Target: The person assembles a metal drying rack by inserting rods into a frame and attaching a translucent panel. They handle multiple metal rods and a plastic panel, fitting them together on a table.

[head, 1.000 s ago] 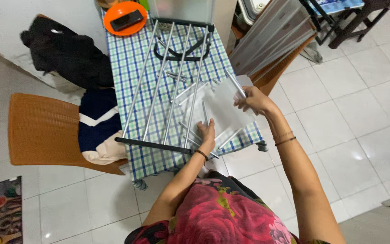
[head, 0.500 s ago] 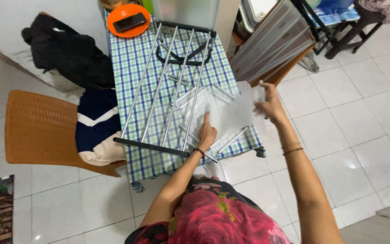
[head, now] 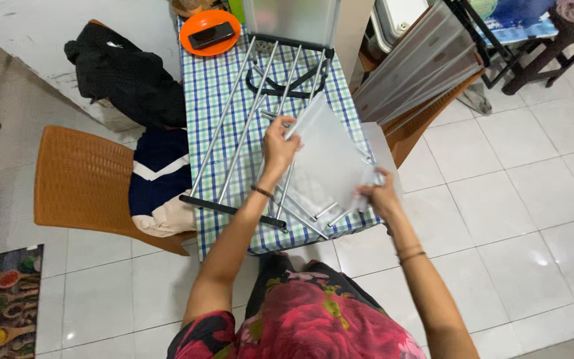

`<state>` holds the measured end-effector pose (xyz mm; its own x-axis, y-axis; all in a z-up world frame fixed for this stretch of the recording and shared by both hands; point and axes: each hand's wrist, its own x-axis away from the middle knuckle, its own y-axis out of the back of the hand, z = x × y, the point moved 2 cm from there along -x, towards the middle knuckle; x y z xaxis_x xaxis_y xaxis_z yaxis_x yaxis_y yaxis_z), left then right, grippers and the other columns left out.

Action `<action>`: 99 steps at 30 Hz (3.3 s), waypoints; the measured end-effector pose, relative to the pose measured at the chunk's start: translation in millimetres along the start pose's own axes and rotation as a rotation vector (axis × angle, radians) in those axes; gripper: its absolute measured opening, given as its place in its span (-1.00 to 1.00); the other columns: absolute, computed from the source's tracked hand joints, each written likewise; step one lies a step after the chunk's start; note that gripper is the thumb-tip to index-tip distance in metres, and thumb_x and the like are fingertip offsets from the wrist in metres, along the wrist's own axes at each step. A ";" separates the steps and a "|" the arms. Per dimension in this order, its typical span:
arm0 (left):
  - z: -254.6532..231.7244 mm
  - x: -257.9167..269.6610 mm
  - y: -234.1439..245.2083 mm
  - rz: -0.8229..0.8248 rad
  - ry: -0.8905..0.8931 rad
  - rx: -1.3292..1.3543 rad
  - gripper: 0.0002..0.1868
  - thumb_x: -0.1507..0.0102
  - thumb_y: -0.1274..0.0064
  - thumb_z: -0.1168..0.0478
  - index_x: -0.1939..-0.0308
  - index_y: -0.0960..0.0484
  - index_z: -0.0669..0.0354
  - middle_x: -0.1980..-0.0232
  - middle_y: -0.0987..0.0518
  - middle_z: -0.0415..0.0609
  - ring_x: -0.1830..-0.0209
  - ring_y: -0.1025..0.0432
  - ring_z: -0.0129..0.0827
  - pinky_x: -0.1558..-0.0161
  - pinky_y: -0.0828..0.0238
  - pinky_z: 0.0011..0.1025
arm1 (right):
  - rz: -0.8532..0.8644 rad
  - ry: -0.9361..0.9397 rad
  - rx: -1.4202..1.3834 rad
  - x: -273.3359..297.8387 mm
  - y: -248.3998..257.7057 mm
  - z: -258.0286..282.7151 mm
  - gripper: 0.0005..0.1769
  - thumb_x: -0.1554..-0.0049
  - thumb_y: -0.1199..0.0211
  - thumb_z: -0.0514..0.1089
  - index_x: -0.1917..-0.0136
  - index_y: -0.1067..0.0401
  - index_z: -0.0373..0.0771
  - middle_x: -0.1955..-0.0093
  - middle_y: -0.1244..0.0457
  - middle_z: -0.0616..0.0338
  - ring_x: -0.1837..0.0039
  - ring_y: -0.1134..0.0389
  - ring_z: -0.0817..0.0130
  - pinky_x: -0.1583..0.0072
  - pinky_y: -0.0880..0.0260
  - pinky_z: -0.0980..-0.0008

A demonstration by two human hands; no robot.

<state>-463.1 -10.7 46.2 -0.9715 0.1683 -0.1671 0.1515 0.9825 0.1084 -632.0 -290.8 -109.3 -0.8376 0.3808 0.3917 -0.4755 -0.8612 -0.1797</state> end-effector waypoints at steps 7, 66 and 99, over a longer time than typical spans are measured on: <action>-38.7 -20.2 12.2 0.117 -0.097 -0.116 -0.55 -0.07 -0.18 0.53 -0.02 -0.56 0.21 0.37 -0.68 0.01 0.45 -0.62 -0.37 0.44 -0.55 -0.42 | -0.055 0.486 0.826 26.7 -91.0 30.5 0.00 0.06 -0.56 -0.24 -0.48 -0.01 -0.33 -0.35 -0.15 -0.34 -0.39 -0.18 -0.18 -0.39 -0.20 -0.06; 56.1 77.1 318.2 0.200 -0.133 0.049 -0.80 -0.36 -0.11 0.35 -0.03 -0.51 0.35 0.14 -0.72 0.01 0.15 -0.56 -0.52 0.12 -0.47 -0.52 | 0.144 0.458 0.507 182.3 -282.6 139.4 -0.88 -0.37 -0.11 -0.24 -0.02 -0.32 -0.37 0.09 -0.41 -0.05 0.04 -0.50 0.26 -0.04 -0.53 0.32; 73.0 93.3 322.7 0.280 -0.280 -0.299 -0.80 -0.28 -0.30 0.27 0.29 -0.63 0.36 0.42 -0.64 0.17 0.50 -0.51 -0.15 0.38 -0.38 -0.30 | 0.020 0.445 0.429 211.6 -259.6 74.0 -0.80 -0.34 -0.19 -0.28 -0.18 -0.41 -0.46 -0.08 -0.41 0.00 -0.15 -0.45 0.33 -0.24 -0.46 0.33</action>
